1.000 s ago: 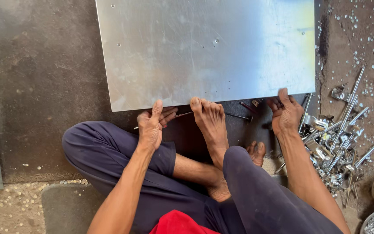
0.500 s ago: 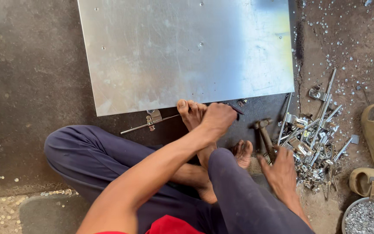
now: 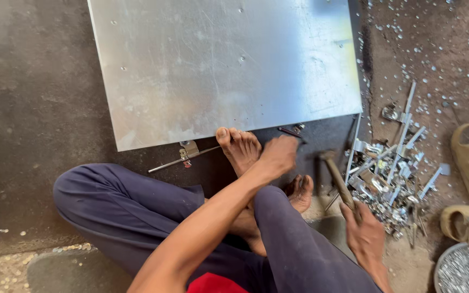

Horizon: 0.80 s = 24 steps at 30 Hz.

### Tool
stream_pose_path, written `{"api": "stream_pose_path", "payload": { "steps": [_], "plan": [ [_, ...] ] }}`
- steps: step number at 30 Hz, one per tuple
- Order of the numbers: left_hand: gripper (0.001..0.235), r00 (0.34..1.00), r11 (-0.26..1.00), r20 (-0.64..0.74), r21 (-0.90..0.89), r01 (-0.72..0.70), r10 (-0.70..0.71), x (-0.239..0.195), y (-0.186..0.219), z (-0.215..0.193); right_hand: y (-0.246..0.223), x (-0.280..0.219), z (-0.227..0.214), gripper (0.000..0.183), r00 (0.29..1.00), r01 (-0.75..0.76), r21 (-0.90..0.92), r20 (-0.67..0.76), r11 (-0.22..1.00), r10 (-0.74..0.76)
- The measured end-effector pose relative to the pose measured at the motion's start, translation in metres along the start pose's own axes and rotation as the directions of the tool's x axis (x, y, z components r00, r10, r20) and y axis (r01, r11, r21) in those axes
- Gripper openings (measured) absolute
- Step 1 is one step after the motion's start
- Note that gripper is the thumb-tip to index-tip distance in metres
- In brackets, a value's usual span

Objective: The person attaches metal latches to sheet metal panels while sitting on the floor. They use a hammer and a punch to drive fasteners through the hardware and panel, turning the piece over to work on different sides.

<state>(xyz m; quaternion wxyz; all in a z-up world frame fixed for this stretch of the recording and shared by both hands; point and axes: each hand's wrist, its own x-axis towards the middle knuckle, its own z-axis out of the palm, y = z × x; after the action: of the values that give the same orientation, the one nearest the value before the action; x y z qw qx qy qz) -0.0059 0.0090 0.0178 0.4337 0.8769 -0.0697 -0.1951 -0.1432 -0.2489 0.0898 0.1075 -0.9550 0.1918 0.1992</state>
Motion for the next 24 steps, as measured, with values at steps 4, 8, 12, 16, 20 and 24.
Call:
{"api": "stream_pose_path", "payload": {
  "steps": [4, 8, 12, 16, 20, 24],
  "plan": [
    [0.028, 0.950, 0.844, -0.242, -0.535, 0.037, -0.196, -0.040, -0.012, -0.070, -0.028, -0.014, -0.035, 0.049, 0.973, -0.126, 0.584, 0.232, 0.802, -0.017],
    [0.021, 0.783, 0.912, -0.614, -0.257, -0.320, 0.102, -0.064, -0.057, -0.129, -0.061, -0.020, -0.045, 0.048, 0.919, 0.143, 0.608, 0.211, 0.781, -0.333],
    [0.032, 0.791, 0.930, -0.565, -0.106, -0.352, 0.235, -0.066, -0.086, -0.138, -0.105, -0.008, -0.047, 0.046, 0.892, 0.086, 0.560, 0.324, 0.824, -0.314],
    [0.023, 0.788, 0.962, -0.577, -0.018, -0.274, 0.214, -0.066, -0.093, -0.125, -0.130, -0.011, -0.069, 0.038, 0.838, 0.365, 0.461, 0.216, 0.809, -0.502],
    [0.025, 0.778, 0.968, -0.596, -0.011, -0.252, 0.196, -0.061, -0.092, -0.129, -0.151, -0.013, -0.092, 0.037, 0.654, 0.714, 0.475, -0.188, 0.515, -0.733],
    [0.023, 0.786, 0.974, -0.582, 0.041, -0.225, 0.206, -0.065, -0.090, -0.123, -0.170, -0.009, -0.090, 0.038, 0.684, 0.636, 0.489, 0.002, 0.597, -0.729]
  ]
}}
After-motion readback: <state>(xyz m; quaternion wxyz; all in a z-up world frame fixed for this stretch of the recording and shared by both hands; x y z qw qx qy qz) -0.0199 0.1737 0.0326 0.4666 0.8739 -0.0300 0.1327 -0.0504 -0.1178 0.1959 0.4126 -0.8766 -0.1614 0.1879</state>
